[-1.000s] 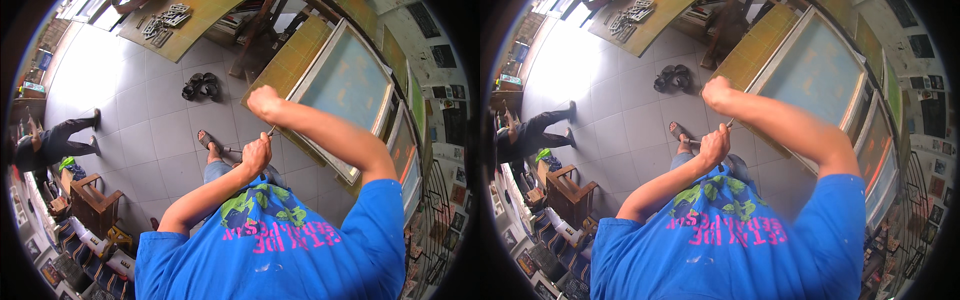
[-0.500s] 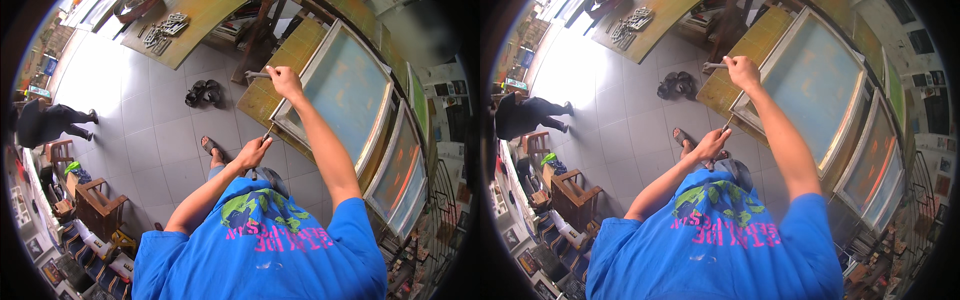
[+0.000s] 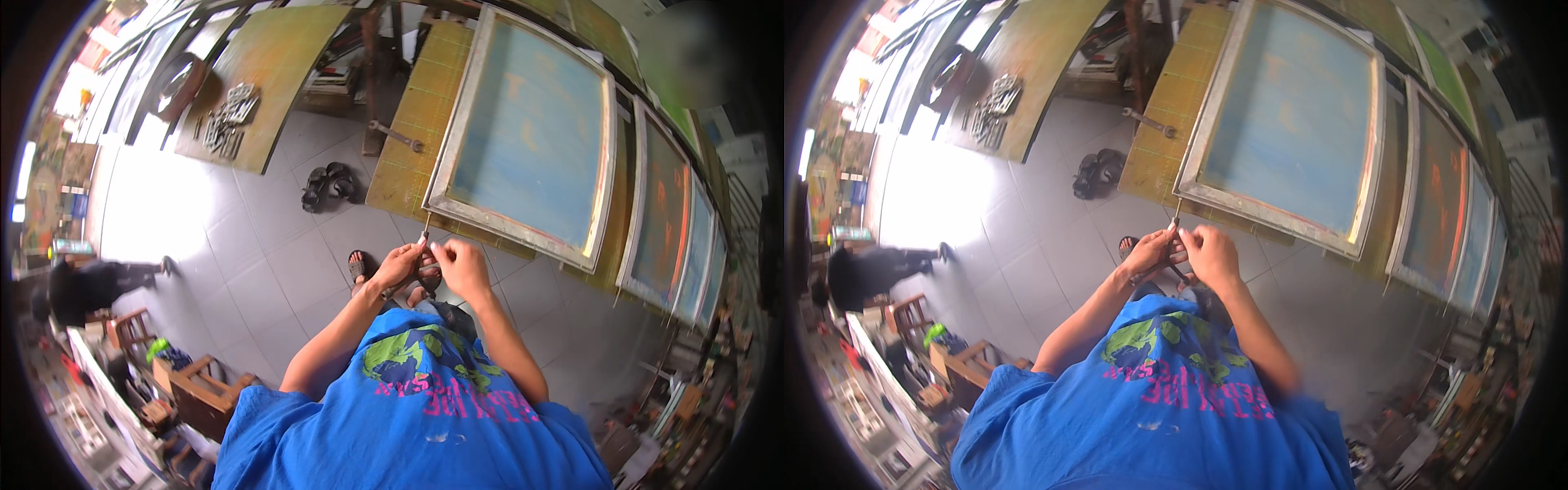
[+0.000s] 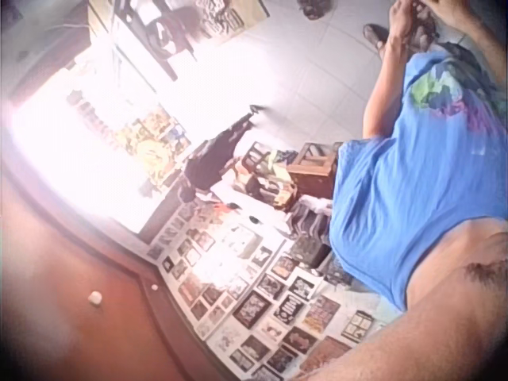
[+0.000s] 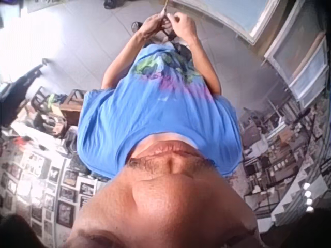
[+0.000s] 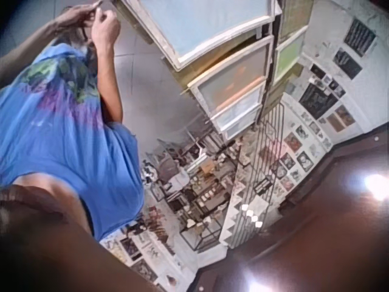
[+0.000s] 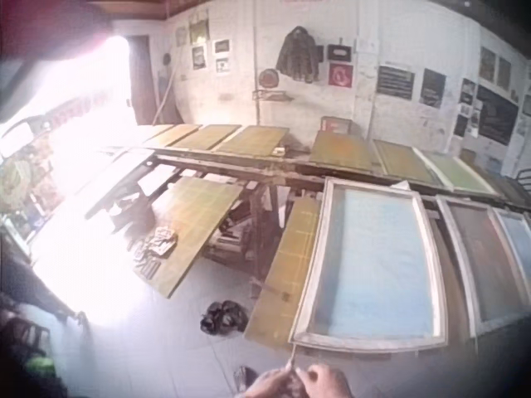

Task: The person adjusts screen printing frames on a long table using a small wrench and by hand, tightening bolts to secure the positions of the frames.

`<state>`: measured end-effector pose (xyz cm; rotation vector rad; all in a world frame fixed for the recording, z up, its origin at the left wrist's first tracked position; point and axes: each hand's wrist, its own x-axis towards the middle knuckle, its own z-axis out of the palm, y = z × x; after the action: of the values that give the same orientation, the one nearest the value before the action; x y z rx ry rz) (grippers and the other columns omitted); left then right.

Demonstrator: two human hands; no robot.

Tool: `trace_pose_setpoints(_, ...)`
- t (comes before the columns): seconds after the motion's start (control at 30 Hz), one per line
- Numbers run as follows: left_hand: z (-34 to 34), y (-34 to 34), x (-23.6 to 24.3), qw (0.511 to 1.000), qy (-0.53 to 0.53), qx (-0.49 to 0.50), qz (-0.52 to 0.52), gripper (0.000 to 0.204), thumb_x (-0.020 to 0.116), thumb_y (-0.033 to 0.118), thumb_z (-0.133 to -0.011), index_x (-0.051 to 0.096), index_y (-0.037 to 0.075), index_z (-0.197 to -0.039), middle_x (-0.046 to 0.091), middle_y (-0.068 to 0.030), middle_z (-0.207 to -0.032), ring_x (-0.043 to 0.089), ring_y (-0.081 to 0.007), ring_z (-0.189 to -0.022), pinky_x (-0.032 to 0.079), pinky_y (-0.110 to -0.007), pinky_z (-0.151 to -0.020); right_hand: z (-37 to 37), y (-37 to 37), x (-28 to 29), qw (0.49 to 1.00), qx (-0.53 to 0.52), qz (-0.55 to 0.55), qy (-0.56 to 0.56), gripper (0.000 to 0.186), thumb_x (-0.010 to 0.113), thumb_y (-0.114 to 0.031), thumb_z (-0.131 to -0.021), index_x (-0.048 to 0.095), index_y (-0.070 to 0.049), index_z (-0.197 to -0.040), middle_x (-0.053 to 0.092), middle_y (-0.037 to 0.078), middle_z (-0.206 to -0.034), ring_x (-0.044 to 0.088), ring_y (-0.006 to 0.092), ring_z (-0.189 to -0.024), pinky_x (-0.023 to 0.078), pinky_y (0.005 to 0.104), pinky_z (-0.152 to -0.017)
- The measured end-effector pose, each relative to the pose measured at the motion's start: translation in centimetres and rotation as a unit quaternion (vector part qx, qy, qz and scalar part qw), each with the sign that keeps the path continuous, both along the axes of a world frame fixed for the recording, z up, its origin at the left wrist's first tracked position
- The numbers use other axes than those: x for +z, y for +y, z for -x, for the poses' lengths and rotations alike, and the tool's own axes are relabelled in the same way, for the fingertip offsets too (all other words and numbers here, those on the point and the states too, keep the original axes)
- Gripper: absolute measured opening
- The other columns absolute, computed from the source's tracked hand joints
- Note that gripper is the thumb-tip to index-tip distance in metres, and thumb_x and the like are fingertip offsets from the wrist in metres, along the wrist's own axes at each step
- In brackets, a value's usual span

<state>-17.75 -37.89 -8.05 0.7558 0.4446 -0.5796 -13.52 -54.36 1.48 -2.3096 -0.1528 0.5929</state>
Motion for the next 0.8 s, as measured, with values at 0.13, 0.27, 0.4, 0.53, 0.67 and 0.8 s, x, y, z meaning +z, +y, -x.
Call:
trace_pose_setpoints(0.13, -1.6, 2.1, 1.1, 0.934, -0.14, -0.174, -0.279, 0.038, 0.053, 0.04, -0.104, 0.066, 0.005, -0.109, 0.07, -0.0075, -0.113, 0.06, -0.0089, -0.098, 0.049, -0.025, -0.079, 4.3, 0.3, -4.5, 0.989, -0.015, -0.134, 0.059, 0.033, 0.054, -0.028, -0.103, 0.066, 0.002, -0.107, 0.063, 0.007, -0.077, 0.058, 0.0133, -0.069, 0.049, 0.0325, -0.067)
trace_pose_setpoints(0.27, -4.1, 3.8, 2.2, 0.873, -0.191, -0.307, -0.328, 0.047, 0.051, 0.041, -0.104, 0.066, 0.004, -0.127, 0.07, -0.0078, -0.11, 0.061, -0.0093, -0.088, 0.052, -0.026, -0.073, 5.8, 3.3, -8.5, 0.922, -0.14, -0.338, 0.125, 0.028, 0.051, -0.021, -0.105, 0.068, 0.001, -0.107, 0.064, -0.003, -0.084, 0.055, 0.0081, -0.071, 0.048, 0.0247, -0.063)
trace_pose_setpoints(0.4, -5.3, 4.9, 1.4, 0.867, -0.227, -0.348, -0.274, 0.048, 0.049, 0.04, -0.106, 0.065, 0.002, -0.128, 0.07, -0.0089, -0.112, 0.062, -0.0117, -0.092, 0.053, -0.028, -0.077, 5.6, 4.6, -5.7, 0.841, -0.248, -0.415, 0.244, 0.026, 0.053, -0.022, -0.105, 0.069, -0.001, -0.11, 0.068, -0.001, -0.091, 0.058, 0.0071, -0.076, 0.049, 0.0223, -0.063)
trace_pose_setpoints(0.53, -5.8, 5.5, 1.4, 0.861, -0.289, -0.349, -0.231, 0.051, 0.045, 0.04, -0.107, 0.061, -0.003, -0.13, 0.069, -0.0117, -0.116, 0.061, -0.0158, -0.104, 0.049, -0.032, -0.095, 3.9, 3.6, -3.7, 0.868, -0.245, -0.308, 0.302, 0.024, 0.065, -0.02, -0.098, 0.07, 0.002, -0.106, 0.073, 0.009, -0.096, 0.067, 0.012, -0.085, 0.05, 0.0238, -0.065)
trace_pose_setpoints(0.67, -5.8, 5.7, 2.3, 0.896, -0.201, -0.334, -0.212, 0.059, 0.06, 0.049, -0.098, 0.064, -0.003, -0.126, 0.069, -0.0134, -0.114, 0.061, -0.0165, -0.103, 0.046, -0.031, -0.096, 3.1, 2.7, -4.6, 0.943, -0.186, -0.17, 0.216, 0.033, 0.08, -0.029, -0.084, 0.073, 0.0, -0.099, 0.075, 0.009, -0.09, 0.068, 0.0159, -0.083, 0.055, 0.0307, -0.073)
trace_pose_setpoints(0.8, -5.3, 5.1, 1.9, 0.917, -0.189, -0.264, -0.233, 0.049, 0.077, 0.043, -0.087, 0.071, -0.003, -0.101, 0.071, -0.0092, -0.091, 0.063, -0.0152, -0.084, 0.05, -0.031, -0.078, 3.2, 4.1, -4.3, 0.946, -0.227, -0.147, 0.176, 0.029, 0.081, -0.026, -0.083, 0.07, 0.001, -0.086, 0.071, 0.009, -0.078, 0.067, 0.0167, -0.072, 0.051, 0.0314, -0.069)
